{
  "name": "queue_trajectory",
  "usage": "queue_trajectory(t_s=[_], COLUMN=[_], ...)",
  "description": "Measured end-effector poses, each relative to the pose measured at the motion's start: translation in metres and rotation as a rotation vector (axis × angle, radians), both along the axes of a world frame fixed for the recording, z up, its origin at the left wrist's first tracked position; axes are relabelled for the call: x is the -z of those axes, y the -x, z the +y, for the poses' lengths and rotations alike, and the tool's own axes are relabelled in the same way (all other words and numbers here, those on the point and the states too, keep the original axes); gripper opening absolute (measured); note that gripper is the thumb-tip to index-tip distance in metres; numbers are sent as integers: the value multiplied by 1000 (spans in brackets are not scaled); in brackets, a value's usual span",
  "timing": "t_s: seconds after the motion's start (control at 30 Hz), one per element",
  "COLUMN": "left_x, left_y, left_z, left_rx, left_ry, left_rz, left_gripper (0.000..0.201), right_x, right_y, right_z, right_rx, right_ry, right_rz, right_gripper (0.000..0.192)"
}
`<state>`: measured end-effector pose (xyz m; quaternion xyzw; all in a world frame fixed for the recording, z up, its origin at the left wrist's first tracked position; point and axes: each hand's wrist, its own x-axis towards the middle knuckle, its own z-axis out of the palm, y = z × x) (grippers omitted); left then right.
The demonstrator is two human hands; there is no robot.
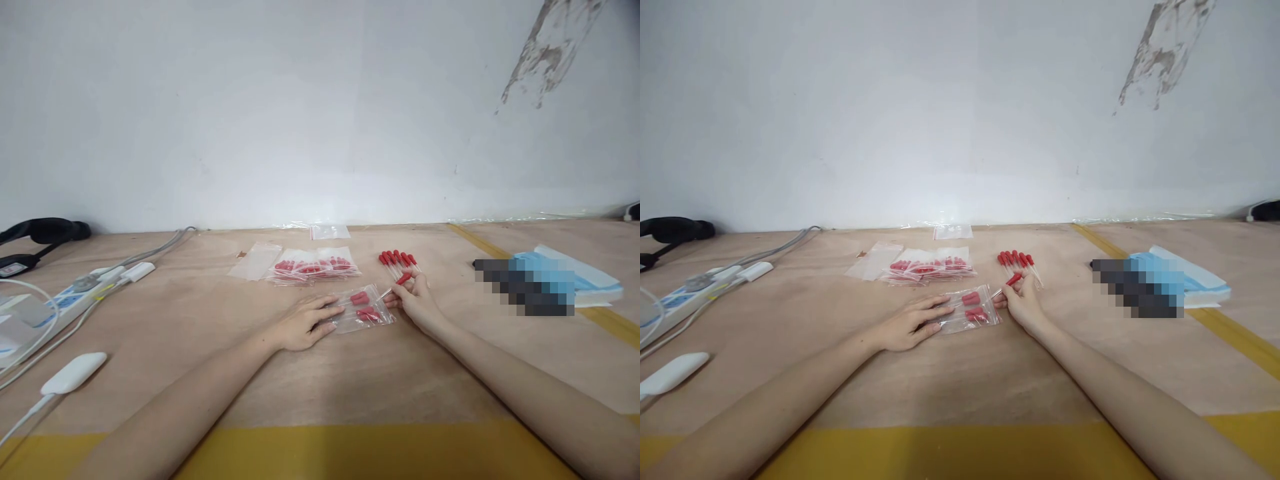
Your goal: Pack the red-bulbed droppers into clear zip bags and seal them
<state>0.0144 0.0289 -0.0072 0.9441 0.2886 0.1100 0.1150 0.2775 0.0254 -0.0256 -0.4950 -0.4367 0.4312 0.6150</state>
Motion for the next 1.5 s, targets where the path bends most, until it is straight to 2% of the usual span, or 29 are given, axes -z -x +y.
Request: queue_trajectory(t_s=[0.2,0.33,0.4,0.5,0.6,0.67,0.8,0.9,1.0,1.17,1.37,1.5], left_x=[1,1,0,0,0,0,0,0,0,-2,-3,0], left_y=[0,0,0,0,0,0,0,0,0,-1,0,-1], left_z=[0,-1,-1,-1,0,0,0,0,-1,-1,-2,-3], left_rx=[10,8,2,-5,2,7,4,-1,1,12,40,-1], left_ry=[-7,-6,-6,0,7,8,9,7,4,11,31,-65], left_rz=[-29,-38,-41,-40,-44,-49,-50,-47,-36,-68,-129,-230], left_gripper=[41,41,42,44,44,44,44,44,44,51,59,53], right_x=[0,1,1,1,0,-1,-5,-10,-12,-9,-12,-21], right_y=[-3,-11,-19,-33,-38,-34,-18,-11,-12,-14,-1,-11], right_z=[-5,-3,-2,0,3,5,4,-1,-3,4,2,-3], right_rx=[-11,-80,-183,-371,-391,-392,-463,-481,-495,-275,-427,-442], right_ry=[13,85,134,146,20,-55,-43,61,182,257,314,285], right_rz=[52,78,-39,-385,-665,-724,-592,-411,-324,-367,-443,-401], right_gripper=[44,35,31,25,23,21,22,31,41,45,31,23])
